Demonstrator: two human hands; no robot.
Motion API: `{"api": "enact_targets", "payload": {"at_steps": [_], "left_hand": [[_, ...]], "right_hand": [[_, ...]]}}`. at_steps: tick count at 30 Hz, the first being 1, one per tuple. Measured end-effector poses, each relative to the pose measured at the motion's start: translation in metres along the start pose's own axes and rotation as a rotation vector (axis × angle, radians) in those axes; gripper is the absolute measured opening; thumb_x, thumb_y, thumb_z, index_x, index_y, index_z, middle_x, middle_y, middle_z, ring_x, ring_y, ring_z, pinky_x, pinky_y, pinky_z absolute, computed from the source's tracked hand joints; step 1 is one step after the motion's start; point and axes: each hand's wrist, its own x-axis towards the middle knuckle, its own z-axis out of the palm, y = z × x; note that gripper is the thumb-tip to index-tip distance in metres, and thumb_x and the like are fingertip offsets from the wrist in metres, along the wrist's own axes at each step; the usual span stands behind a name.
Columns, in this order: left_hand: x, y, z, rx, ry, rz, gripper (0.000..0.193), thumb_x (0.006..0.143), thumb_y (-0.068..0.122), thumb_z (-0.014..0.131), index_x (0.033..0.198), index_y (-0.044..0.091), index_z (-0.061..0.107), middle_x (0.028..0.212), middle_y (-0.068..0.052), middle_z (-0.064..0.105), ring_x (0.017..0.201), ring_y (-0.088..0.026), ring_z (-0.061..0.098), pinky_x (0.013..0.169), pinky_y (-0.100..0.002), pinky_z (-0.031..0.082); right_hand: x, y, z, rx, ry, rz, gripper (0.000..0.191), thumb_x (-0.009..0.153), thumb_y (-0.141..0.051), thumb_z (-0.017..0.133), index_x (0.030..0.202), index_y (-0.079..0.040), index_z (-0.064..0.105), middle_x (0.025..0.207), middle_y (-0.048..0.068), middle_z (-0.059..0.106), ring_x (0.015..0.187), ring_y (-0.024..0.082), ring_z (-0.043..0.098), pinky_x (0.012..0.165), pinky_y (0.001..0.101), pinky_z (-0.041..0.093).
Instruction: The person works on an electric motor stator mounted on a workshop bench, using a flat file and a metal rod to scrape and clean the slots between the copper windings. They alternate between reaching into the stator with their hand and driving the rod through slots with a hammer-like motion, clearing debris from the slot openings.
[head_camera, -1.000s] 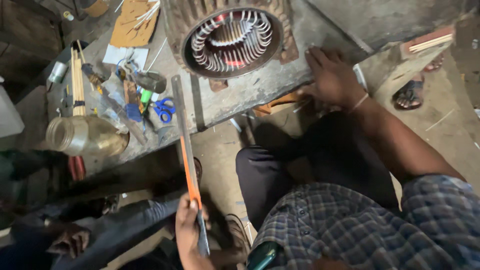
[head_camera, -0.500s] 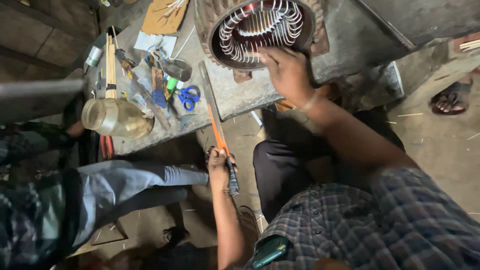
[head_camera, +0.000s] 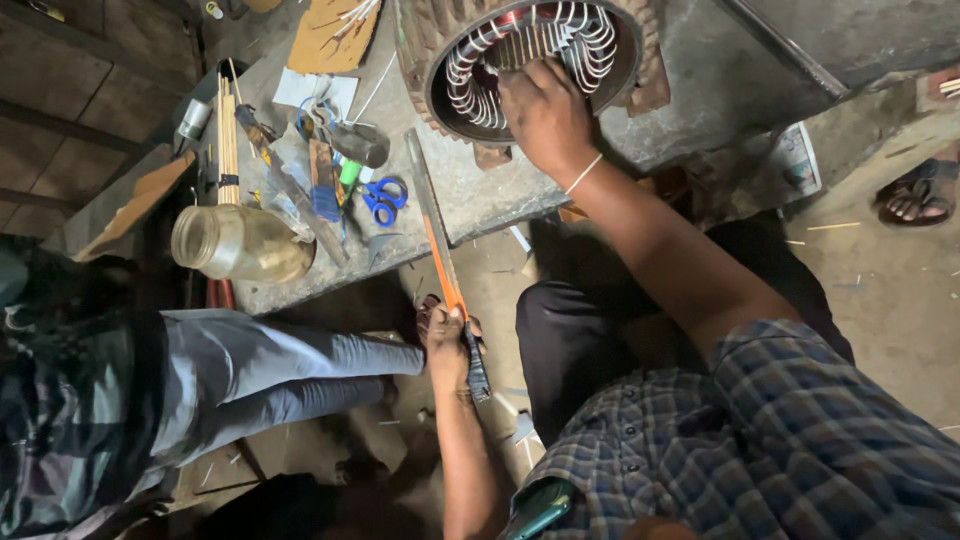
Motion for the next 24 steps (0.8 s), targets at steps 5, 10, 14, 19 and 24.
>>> {"api": "enact_targets", "payload": {"at_steps": [5,10,14,19,24], "left_hand": [[0.0,0.002,0.002,-0.061,0.009,-0.022,0.012,0.106,0.019,0.052,0.104,0.008,0.054,0.07,-0.006,0.06,0.051,-0.012,0.056,0.045,-0.026,0.049],[0.0,0.003,0.004,-0.042,0.008,-0.01,0.012,0.106,0.02,0.052,0.105,0.008,0.055,0.07,-0.006,0.06,0.05,-0.012,0.055,0.044,-0.025,0.049],[0.0,0.006,0.005,-0.035,0.003,-0.011,0.013,0.106,0.021,0.052,0.104,0.008,0.054,0.068,-0.006,0.06,0.046,-0.013,0.054,0.043,-0.025,0.048],[-0.003,0.006,0.004,-0.054,0.012,-0.028,0.012,0.106,0.02,0.051,0.103,0.008,0.054,0.069,-0.006,0.061,0.047,-0.013,0.056,0.043,-0.025,0.048],[-0.001,0.004,0.003,-0.015,0.009,-0.043,0.012,0.106,0.021,0.051,0.105,0.01,0.055,0.066,-0.006,0.061,0.044,-0.014,0.055,0.042,-0.025,0.046]], "right_hand": [[-0.005,-0.002,0.013,0.001,-0.095,0.031,0.017,0.098,-0.007,0.068,0.112,0.003,0.071,0.105,0.018,0.065,0.099,0.039,0.065,0.085,0.0454,0.054],[-0.005,0.003,0.016,0.196,-0.197,0.144,0.03,0.097,0.002,0.061,0.124,0.004,0.071,0.11,0.023,0.067,0.097,0.04,0.066,0.086,0.0453,0.053],[-0.006,-0.001,0.015,0.228,-0.131,0.174,0.028,0.095,0.005,0.06,0.121,0.005,0.072,0.105,0.022,0.068,0.093,0.039,0.068,0.084,0.0454,0.054],[-0.007,0.002,0.021,0.168,-0.016,0.225,0.024,0.096,0.007,0.058,0.114,0.004,0.073,0.106,0.023,0.068,0.091,0.039,0.068,0.078,0.0456,0.055],[-0.009,0.006,0.019,0.087,-0.077,0.067,0.025,0.095,0.008,0.059,0.114,0.0,0.073,0.112,0.018,0.067,0.102,0.036,0.067,0.089,0.0435,0.056]]}}
